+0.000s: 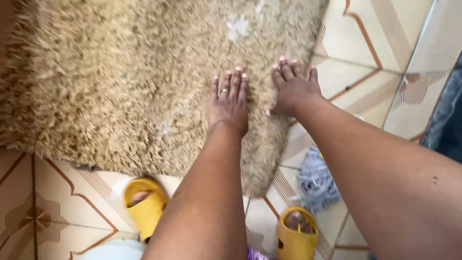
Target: The recorder unrolls a rug on a balcony floor, applies soap and water from a bucket, and scrubs it thoroughly with a hand brush.
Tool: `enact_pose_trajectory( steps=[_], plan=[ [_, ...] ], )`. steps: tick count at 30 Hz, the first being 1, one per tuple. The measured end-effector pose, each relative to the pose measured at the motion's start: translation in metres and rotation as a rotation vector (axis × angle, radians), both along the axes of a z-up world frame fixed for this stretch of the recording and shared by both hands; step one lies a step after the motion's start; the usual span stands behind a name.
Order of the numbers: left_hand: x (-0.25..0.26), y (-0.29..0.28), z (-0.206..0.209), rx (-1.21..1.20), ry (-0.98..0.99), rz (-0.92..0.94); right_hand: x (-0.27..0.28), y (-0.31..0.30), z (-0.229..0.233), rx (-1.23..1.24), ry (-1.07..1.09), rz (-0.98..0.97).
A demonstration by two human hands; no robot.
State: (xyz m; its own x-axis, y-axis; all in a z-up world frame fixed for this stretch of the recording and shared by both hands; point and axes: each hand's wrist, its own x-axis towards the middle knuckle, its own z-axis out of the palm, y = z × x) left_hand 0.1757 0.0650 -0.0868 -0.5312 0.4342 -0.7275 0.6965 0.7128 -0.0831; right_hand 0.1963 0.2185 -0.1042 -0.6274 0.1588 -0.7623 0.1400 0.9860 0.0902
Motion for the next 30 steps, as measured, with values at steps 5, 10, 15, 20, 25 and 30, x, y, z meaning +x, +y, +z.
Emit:
enact_pose_trajectory(
  steps=[5,10,15,20,25,30],
  plan=[
    [0.035,0.002,-0.040,-0.044,-0.191,0.087,0.011,-0.006,0.000,0.011,-0.117,0.054],
    [0.050,0.001,-0.059,-0.044,-0.197,0.101,0.051,-0.024,-0.021,0.024,-0.072,0.042],
    [0.078,-0.019,-0.062,0.008,-0.176,0.130,0.087,-0.059,-0.028,-0.014,0.001,-0.001],
    [0.119,-0.053,-0.053,-0.048,-0.342,0.114,0.138,-0.100,-0.037,-0.072,-0.084,-0.018],
    [0.151,-0.088,-0.040,-0.112,-0.478,0.195,0.168,-0.133,-0.015,-0.145,-0.301,-0.099],
    [0.123,-0.108,0.018,-0.030,-0.410,0.202,0.167,-0.139,0.015,-0.184,-0.350,-0.237]
  ],
)
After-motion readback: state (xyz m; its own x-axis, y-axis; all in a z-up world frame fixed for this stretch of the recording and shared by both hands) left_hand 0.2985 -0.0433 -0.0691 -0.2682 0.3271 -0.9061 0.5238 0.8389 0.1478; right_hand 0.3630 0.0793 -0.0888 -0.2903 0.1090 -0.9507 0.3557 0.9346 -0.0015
